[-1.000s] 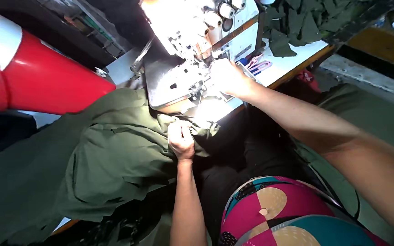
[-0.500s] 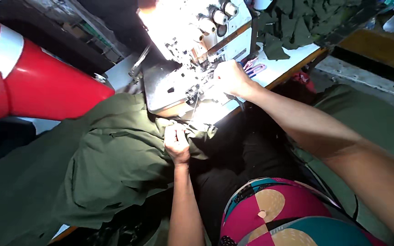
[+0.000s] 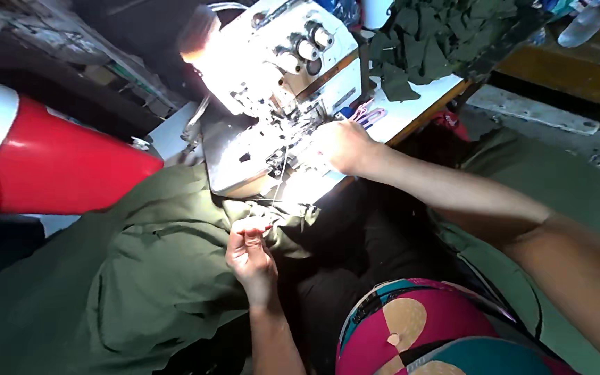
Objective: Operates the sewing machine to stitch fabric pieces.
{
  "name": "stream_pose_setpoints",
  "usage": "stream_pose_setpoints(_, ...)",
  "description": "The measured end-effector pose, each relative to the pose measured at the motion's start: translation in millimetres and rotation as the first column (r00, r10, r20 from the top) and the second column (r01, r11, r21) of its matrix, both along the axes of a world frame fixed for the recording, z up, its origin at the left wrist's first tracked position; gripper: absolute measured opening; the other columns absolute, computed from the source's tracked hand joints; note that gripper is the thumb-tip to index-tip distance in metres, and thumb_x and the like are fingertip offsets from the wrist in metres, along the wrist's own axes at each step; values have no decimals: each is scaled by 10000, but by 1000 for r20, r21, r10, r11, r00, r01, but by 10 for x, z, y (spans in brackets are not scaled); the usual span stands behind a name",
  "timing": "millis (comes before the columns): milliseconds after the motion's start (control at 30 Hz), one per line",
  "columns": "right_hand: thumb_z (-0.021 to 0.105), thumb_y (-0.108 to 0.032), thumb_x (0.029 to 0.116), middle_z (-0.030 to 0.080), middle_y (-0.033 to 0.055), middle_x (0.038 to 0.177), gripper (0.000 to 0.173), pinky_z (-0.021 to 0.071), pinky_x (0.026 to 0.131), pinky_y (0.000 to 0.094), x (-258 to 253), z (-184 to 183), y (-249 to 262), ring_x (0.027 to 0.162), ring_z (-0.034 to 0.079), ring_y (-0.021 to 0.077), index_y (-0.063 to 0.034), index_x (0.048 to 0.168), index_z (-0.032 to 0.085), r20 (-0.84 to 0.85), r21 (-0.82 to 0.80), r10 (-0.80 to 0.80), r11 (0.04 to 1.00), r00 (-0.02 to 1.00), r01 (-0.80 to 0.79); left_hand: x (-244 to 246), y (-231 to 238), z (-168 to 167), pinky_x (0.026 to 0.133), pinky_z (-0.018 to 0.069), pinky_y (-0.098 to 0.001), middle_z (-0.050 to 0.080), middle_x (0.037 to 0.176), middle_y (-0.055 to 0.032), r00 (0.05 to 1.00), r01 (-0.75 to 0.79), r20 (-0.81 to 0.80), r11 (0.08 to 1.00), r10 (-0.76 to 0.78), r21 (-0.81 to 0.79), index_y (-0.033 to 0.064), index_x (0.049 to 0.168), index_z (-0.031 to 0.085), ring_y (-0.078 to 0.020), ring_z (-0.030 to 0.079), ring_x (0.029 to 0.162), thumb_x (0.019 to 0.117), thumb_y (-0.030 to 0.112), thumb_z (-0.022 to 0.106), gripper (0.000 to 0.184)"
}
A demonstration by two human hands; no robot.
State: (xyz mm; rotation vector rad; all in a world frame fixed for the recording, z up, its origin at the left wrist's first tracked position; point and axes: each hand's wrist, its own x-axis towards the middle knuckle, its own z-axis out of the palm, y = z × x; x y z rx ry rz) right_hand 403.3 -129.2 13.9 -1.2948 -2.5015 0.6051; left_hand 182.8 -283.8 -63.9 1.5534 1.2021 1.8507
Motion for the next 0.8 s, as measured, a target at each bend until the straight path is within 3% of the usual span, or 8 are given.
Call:
stream_pose_setpoints(167,615,-112,962,699,154,1023,165,521,843,550,105,48,20,986,680,345,-50,1006,761,22,167,65,984,998,-68,73,-15,114,803,588,-223,727,957,130,990,-58,-128,997,52,-44,234,960,745,-30,690,869,976,273,687,72)
stream_pose_setpoints(233,588,-130,999,712,152,1111,192,480,918,558,142,39,28,1072,664,344,-64,1065,755,89,87,77,993,993,-85,147,-1,155,801,593,-214,741,951,119,992,-53,-119,997,47,-51,214,940,774,-31,697,869,927,255,749,50)
stream_pose_setpoints(333,673,-109,907,716,120,948,124,540,817,549,240,-126,118,921,698,310,-79,968,777,-131,245,91,968,987,-57,263,70,214,803,603,-214,757,934,113,994,-43,-107,998,37,-54,210,925,795,-25,709,859,877,207,796,48)
stream_pose_setpoints(367,685,-129,904,703,111,909,121,542,792,535,262,-163,132,885,693,297,-82,955,784,-185,272,111,960,977,-57,306,77,221,791,605,-212,762,920,111,993,-45,-110,997,38,-59,204,919,796,-22,713,842,872,189,798,49)
stream_pose_setpoints(467,666,-140,941,725,135,987,128,503,880,559,307,-238,122,958,693,315,-69,974,766,-98,214,123,972,987,-100,404,116,247,767,602,-204,766,893,103,986,-46,-161,998,37,-47,165,903,792,-15,712,819,863,128,786,54)
stream_pose_setpoints(600,675,-130,905,691,98,906,116,514,800,540,410,-340,146,876,678,286,-87,951,773,-272,290,115,956,955,-33,527,190,302,808,589,-220,744,904,46,969,-13,-248,1000,8,-16,89,894,782,-46,691,879,895,136,758,53)
stream_pose_setpoints(700,695,-179,930,737,87,940,107,486,842,556,462,-447,97,905,695,281,-118,948,782,-190,296,137,952,972,-76,620,250,335,802,569,-193,720,899,23,947,19,-322,1000,-13,13,67,884,777,-38,667,882,906,144,746,85)
stream_pose_setpoints(800,709,-141,912,694,56,904,90,530,761,447,523,-432,44,802,658,200,-95,968,762,-460,283,59,956,886,83,700,331,382,805,570,-179,718,908,2,925,57,-379,997,-37,43,47,899,772,-30,668,889,923,136,737,98)
